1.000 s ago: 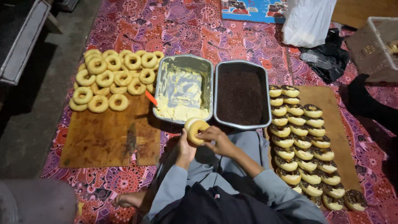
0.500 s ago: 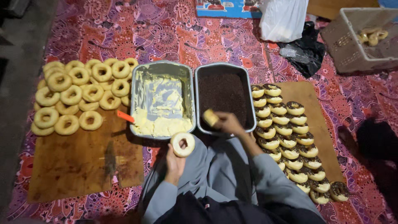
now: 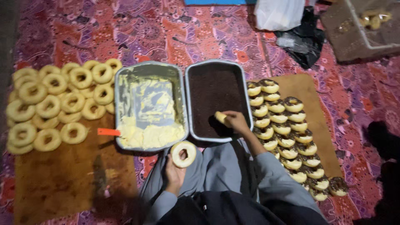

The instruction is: The person sits on the floor and fills ring-shaped pastries with a yellow cream using a small orange spatula. They then place the filled pastries into a tray with dark crumbs and arrange them on a wooden board.

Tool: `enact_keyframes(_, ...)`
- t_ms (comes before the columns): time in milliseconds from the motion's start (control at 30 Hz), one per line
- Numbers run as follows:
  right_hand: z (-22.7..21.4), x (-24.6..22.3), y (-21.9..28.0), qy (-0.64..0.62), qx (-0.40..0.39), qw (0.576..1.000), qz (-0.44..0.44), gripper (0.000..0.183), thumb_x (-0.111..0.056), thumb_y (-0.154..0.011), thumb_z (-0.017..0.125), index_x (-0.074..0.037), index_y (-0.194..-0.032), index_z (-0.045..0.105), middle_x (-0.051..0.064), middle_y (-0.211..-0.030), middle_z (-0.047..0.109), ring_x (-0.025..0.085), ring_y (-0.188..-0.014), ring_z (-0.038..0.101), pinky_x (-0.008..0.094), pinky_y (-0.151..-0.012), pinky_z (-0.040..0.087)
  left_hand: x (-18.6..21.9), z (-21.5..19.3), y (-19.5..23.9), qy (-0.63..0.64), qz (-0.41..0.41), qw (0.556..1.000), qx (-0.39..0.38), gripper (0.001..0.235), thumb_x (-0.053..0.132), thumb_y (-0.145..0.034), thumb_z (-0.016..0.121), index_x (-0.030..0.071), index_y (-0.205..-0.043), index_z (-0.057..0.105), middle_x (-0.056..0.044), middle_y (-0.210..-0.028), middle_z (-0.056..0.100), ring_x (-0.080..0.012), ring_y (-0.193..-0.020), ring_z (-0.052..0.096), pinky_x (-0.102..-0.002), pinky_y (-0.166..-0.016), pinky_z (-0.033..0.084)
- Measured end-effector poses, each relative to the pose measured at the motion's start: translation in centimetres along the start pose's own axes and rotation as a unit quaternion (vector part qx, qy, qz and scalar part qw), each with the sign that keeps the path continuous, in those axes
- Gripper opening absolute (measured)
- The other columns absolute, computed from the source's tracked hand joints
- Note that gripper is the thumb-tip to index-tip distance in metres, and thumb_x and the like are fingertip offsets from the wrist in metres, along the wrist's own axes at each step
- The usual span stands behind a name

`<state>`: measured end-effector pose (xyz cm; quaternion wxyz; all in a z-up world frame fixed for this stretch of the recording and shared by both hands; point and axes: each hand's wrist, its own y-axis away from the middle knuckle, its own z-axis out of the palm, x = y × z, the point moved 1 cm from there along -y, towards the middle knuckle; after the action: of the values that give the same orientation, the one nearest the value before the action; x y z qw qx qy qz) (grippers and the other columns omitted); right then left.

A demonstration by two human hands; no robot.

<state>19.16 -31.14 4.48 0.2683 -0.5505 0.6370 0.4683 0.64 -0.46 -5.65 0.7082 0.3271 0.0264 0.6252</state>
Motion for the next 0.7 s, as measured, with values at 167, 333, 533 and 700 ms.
enact_keyframes(167,-7.9,5.5,4.1,-0.572,0.062,0.807,0.131,0.046,-0.009,-0.082,0.048,-0.003,-0.126,0.064,0.013,-0.11,0.074,0.027,-0.096,0.072,0.04,-0.086,0.062,0.7,-0.6,-0.4,-0.005,0.04,0.997,-0.065,0.067,0.049,-0.105,0.043,-0.006,-0.143,0.05,-0.021,-0.144,0.056,-0.036,-0.137,0.051,-0.05,-0.117,0.037)
enact_keyframes(333,-18.7,12.2,7.0,-0.544,0.222,0.803,0.1,0.037,-0.023,-0.095,0.054,-0.011,-0.129,0.06,0.01,-0.109,0.07,0.021,-0.088,0.071,0.035,-0.066,0.062,1.6,-0.9,-0.4,-0.039,0.027,0.998,-0.032,0.064,0.047,-0.109,0.041,-0.005,-0.145,0.05,-0.021,-0.144,0.056,-0.0358,-0.134,0.051,-0.051,-0.118,0.035)
enact_keyframes(533,-28.8,14.5,1.0,-0.489,0.345,0.801,0.025,0.037,-0.013,-0.098,0.065,-0.015,-0.135,0.057,0.012,-0.116,0.07,0.026,-0.094,0.071,0.035,-0.06,0.06,2.4,-0.7,-0.9,-0.012,-0.065,0.998,0.02,0.063,0.048,-0.11,0.035,-0.003,-0.145,0.047,-0.021,-0.145,0.056,-0.0351,-0.134,0.052,-0.051,-0.118,0.033)
enact_keyframes(700,-31.3,13.4,-6.6,-0.437,0.372,0.816,0.073,0.056,0.006,-0.084,0.056,-0.012,-0.136,0.052,0.019,-0.116,0.066,0.039,-0.093,0.072,0.048,-0.065,0.063,2.4,-0.7,-0.3,0.135,-0.142,0.98,-0.029,0.064,0.049,-0.112,0.046,-0.009,-0.139,0.053,-0.027,-0.135,0.061,-0.0401,-0.126,0.058,-0.059,-0.111,0.037)
